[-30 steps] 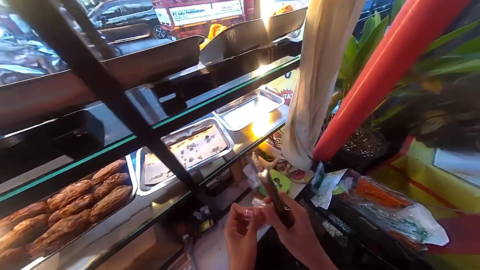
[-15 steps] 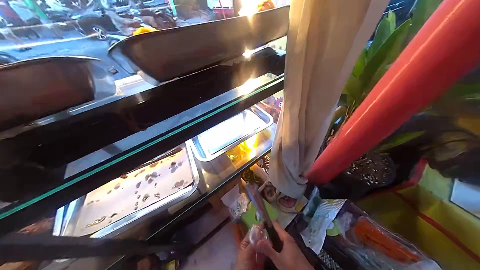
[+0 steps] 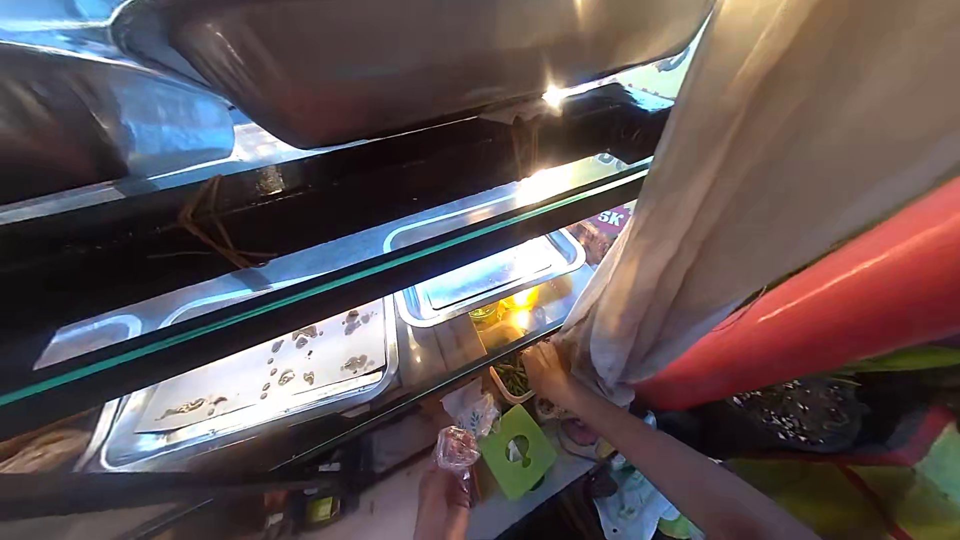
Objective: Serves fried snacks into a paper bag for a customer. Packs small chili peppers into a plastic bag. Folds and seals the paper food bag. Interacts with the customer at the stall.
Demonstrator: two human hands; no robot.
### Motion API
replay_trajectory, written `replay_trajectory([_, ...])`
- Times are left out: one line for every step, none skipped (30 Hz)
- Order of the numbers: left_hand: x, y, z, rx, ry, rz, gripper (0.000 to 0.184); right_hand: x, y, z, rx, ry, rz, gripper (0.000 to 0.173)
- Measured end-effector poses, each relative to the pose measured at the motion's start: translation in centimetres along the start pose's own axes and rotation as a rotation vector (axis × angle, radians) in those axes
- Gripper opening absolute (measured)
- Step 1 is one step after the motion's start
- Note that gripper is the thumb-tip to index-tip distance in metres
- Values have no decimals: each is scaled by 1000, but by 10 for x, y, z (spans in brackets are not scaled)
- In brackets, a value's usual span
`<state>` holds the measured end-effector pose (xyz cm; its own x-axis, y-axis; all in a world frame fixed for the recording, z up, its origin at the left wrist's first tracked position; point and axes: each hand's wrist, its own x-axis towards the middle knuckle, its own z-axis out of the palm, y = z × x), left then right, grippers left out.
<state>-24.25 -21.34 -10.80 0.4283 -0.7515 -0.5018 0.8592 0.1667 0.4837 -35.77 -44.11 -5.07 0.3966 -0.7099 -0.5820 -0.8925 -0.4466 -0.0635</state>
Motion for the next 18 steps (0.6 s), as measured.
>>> replay_trajectory([0, -1, 1, 4, 13, 9, 27, 8, -5, 3, -45, -13, -4, 25])
replay_trajectory([0, -2, 2, 4, 19, 14, 27, 14, -9, 8, -77, -15, 9, 24])
replay_trajectory([1, -3, 2, 2, 24, 14, 27, 19, -12, 12, -104, -21, 28, 25])
replay_trajectory([1, -4, 1, 2, 23, 13, 26, 20, -12, 12, -117, -28, 37, 25])
replay_trajectory([2, -5, -1, 3, 19, 16, 26, 19, -11, 8, -126, -42, 36, 26])
replay_trajectory([2, -4, -2, 8, 20, 19, 26, 16, -8, 4, -130, -62, 27, 30])
replay_trajectory([1, -4, -4, 24, 28, 20, 26, 12, -4, 0, -136, -74, 13, 34])
replay_trajectory([0, -4, -5, 47, 44, 19, 27, 8, -1, -2, -132, -70, 5, 36])
replay_trajectory([2, -5, -4, 73, 61, 15, 27, 5, 1, -6, -132, -65, 1, 36])
replay_trajectory([4, -6, -4, 95, 69, 8, 28, 3, 0, -9, -136, -69, 3, 36])
replay_trajectory([6, -8, -4, 115, 74, 3, 28, 4, -4, -10, -136, -77, 9, 37])
replay_trajectory([8, -11, -3, 129, 78, -2, 27, 7, -8, -8, -128, -83, 15, 37])
replay_trajectory([11, -13, -1, 141, 82, -8, 26, 12, -13, -4, -114, -91, 20, 36])
replay_trajectory([14, -16, 2, 152, 87, -14, 25, 17, -16, 1, -103, -94, 20, 35])
replay_trajectory([17, -19, 5, 158, 92, -22, 24, 22, -18, 5, -98, -94, 21, 33])
replay_trajectory([21, -21, 8, 163, 100, -32, 23, 25, -19, 8, -98, -89, 21, 32])
replay_trajectory([25, -23, 10, 169, 113, -38, 22, 26, -17, 9, -94, -80, 19, 31])
replay_trajectory([30, -24, 11, 174, 128, -45, 21, 24, -15, 7, -93, -66, 16, 31])
